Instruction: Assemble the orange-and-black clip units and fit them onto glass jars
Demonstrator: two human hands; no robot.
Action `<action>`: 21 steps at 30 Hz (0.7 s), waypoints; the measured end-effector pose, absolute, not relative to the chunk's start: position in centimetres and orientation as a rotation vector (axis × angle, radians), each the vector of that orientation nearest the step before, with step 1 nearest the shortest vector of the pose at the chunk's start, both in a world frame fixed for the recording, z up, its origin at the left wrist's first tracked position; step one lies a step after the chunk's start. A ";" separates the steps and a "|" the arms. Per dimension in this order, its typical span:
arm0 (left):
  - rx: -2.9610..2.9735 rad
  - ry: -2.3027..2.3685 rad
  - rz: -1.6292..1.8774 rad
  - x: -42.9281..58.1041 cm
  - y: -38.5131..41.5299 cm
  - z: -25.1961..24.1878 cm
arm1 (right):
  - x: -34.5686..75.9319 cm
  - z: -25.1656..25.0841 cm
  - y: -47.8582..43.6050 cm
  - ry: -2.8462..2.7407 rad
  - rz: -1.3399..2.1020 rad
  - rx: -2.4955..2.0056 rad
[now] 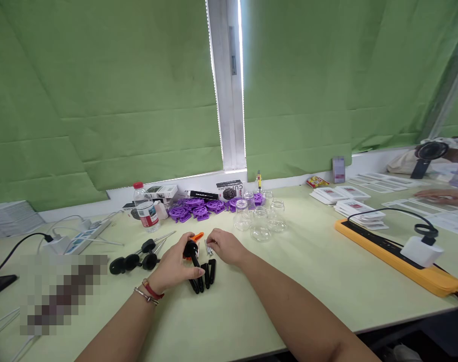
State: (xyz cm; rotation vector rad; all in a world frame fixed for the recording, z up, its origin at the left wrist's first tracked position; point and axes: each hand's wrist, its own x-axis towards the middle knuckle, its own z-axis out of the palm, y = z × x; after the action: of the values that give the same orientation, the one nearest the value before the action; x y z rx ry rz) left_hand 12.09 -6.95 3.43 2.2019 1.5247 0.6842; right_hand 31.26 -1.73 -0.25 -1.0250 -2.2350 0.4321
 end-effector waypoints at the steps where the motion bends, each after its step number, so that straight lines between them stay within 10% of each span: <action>1: 2.186 1.504 0.698 12.0 -6.9 3.5 | 31.2 0.2 -2.5 -2.227 0.420 -0.894; 21: 2.018 1.282 0.740 11.6 -6.8 3.4 | 29.8 0.6 -4.7 -2.428 -0.026 -0.534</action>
State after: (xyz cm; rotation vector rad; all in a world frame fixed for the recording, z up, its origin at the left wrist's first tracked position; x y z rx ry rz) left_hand 11.63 -6.79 3.36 2.0180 1.2821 0.7403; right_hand 29.84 -4.70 0.61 -0.5342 -2.4283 -0.0262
